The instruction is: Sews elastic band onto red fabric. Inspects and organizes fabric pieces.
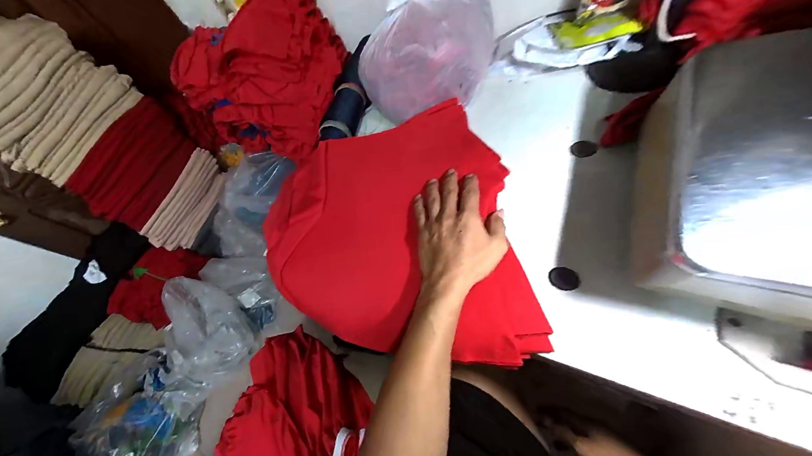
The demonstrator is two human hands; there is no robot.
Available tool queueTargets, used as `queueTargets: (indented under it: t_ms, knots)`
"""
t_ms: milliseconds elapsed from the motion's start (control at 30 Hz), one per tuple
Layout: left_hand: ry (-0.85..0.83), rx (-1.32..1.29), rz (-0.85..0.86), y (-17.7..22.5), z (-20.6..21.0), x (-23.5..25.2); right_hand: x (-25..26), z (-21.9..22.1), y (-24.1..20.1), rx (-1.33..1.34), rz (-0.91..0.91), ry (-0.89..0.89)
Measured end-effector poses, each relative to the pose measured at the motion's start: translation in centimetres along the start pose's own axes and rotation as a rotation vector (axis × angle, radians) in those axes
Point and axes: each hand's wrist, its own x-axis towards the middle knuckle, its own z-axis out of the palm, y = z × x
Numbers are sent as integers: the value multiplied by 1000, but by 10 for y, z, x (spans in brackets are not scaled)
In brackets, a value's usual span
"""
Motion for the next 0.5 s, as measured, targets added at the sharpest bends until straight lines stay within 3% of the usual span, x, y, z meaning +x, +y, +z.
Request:
queueTargets:
  t_ms: [500]
  knots:
    - [-18, -4, -36, -5, 3, 2, 6, 3, 4, 14, 5, 0]
